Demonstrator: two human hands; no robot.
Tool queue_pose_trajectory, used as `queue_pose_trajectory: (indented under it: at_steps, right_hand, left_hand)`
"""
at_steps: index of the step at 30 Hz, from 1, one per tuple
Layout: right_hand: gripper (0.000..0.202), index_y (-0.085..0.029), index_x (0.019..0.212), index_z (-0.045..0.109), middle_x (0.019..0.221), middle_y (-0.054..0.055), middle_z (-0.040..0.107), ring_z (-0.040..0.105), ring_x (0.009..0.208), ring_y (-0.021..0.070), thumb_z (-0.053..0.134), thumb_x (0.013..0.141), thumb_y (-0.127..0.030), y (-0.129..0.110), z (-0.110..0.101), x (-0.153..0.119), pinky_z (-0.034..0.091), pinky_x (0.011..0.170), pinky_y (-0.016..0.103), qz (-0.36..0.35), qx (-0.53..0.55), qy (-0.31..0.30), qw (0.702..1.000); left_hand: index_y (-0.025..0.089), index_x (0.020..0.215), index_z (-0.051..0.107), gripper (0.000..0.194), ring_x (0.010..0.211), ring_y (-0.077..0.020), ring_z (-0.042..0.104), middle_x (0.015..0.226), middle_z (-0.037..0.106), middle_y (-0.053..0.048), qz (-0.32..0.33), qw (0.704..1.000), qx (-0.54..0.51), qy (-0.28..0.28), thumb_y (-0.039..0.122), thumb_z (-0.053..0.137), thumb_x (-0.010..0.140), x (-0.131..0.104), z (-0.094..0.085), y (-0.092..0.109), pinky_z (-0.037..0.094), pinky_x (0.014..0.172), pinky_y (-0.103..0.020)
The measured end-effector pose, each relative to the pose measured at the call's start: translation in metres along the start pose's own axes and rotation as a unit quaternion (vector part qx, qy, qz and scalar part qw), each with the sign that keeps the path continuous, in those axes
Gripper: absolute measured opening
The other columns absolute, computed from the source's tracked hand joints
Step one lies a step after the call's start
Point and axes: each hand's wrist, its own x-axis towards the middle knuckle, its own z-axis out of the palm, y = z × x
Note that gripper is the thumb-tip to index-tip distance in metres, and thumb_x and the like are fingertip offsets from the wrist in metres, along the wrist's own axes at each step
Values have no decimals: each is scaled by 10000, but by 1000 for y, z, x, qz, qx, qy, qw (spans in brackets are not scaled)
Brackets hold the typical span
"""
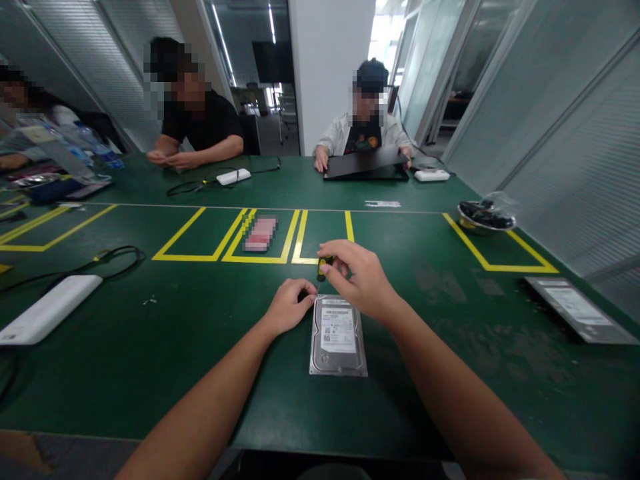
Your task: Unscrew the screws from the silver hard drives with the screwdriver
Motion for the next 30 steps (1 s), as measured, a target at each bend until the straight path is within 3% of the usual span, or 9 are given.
queue_pose_trajectory:
  at_steps: [8, 15, 21, 25, 30]
  right_hand:
    - [44, -174, 934, 595, 911, 38, 611, 547, 797, 138, 565, 904, -166, -1, 1, 0, 456, 700, 264, 14, -28, -1, 1000]
    - [216, -168, 1108, 588, 998, 52, 666, 591, 820, 147, 544, 898, -138, 5, 1, -2, 470, 719, 280, 18, -32, 1, 999]
    - [173, -160, 1048, 618, 1017, 69, 648, 590, 879, 159, 550, 891, -136, 3, 0, -1, 480, 793, 302, 15, -28, 9, 999]
    - [153, -163, 1040, 640, 951, 59, 639, 577, 829, 153, 599, 901, -211, 1, -1, 1, 479, 759, 295, 33, -36, 18, 999]
    - [119, -167, 1004, 657, 926, 47, 657, 588, 826, 145, 588, 908, -180, 0, 0, 0, 480, 740, 276, 37, -37, 22, 998]
  left_hand:
    - [199, 847, 642, 83, 897, -209, 553, 894, 681, -7, 1, 1000, -2, 1, 238, 571, 864, 0, 1, 0, 404, 826, -338]
    - [199, 856, 642, 96, 902, -211, 552, 905, 680, -11, -1, 1000, -2, 1, 251, 564, 875, 0, 0, 0, 408, 824, -342]
    - [197, 854, 640, 90, 899, -212, 557, 904, 682, -13, 2, 1000, 0, 1, 223, 556, 873, 0, 0, 0, 409, 824, -343]
    - [196, 861, 636, 87, 910, -214, 560, 915, 682, -18, 2, 1000, -1, 2, 200, 550, 868, 0, 0, 1, 410, 834, -345]
    - [198, 858, 633, 86, 917, -215, 558, 919, 683, -18, 3, 1000, 3, 1, 201, 548, 868, 0, -1, 2, 409, 839, -347]
